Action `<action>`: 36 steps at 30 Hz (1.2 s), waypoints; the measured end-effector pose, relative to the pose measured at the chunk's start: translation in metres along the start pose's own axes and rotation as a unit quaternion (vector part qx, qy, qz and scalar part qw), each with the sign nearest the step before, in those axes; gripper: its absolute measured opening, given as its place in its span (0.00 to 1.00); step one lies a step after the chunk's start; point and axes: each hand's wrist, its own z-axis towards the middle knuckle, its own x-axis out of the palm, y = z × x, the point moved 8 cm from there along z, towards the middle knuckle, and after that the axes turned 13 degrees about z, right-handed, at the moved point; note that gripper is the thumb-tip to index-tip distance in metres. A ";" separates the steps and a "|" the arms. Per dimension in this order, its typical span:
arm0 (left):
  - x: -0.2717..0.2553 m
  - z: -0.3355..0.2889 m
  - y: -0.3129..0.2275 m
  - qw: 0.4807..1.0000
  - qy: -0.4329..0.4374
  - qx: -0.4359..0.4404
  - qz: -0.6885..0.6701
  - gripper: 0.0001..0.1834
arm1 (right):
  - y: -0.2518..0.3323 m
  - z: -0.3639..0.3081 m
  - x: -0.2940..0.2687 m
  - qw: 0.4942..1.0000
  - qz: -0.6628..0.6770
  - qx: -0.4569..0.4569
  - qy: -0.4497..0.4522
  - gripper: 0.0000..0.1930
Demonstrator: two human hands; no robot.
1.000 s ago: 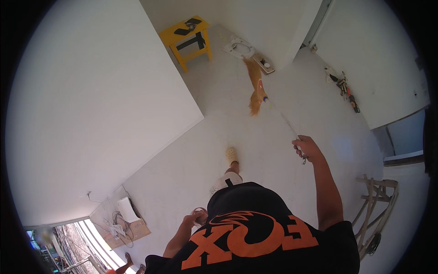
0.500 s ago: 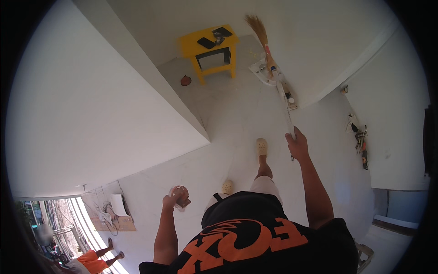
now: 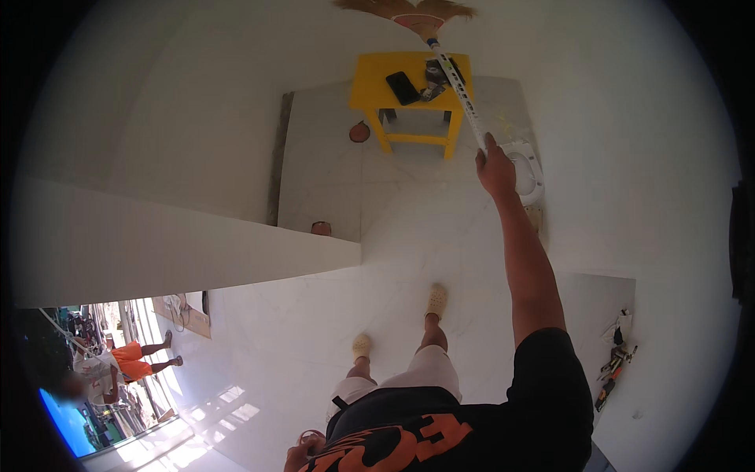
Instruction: The person sweeps a white tiled floor with a broom, gathering scattered debris and small pieces of tape into a pile. They move around the room, sweeping near a wooden workbench, a yellow step stool, and a paint bucket, then briefly handle a power tool before continuing to sweep.
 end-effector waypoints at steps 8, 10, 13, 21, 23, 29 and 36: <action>0.074 -0.107 -0.075 0.999 0.002 -0.036 -0.011 0.50 | -0.066 0.128 0.092 0.989 -0.081 -0.016 0.122 0.27; 0.081 -0.122 -0.087 0.999 0.003 -0.040 -0.011 0.50 | -0.081 0.144 0.108 0.986 -0.088 -0.014 0.142 0.27; 0.087 -0.137 -0.100 0.999 0.003 -0.049 -0.008 0.50 | -0.107 0.163 0.126 0.982 -0.100 -0.015 0.159 0.27; 0.092 -0.163 -0.096 0.997 -0.001 -0.080 -0.005 0.51 | -0.174 0.172 0.153 0.963 -0.178 0.072 0.190 0.29; 0.092 -0.165 -0.088 0.996 -0.003 -0.086 -0.006 0.51 | -0.180 0.168 0.154 0.956 -0.192 0.109 0.193 0.29; 0.075 -0.163 -0.045 0.996 -0.021 -0.085 -0.010 0.52 | -0.150 0.117 0.113 0.997 -0.074 0.026 -0.025 0.28; 0.037 -0.131 -0.059 0.996 -0.078 -0.011 -0.030 0.51 | -0.199 -0.214 0.095 0.942 -0.082 0.161 0.284 0.19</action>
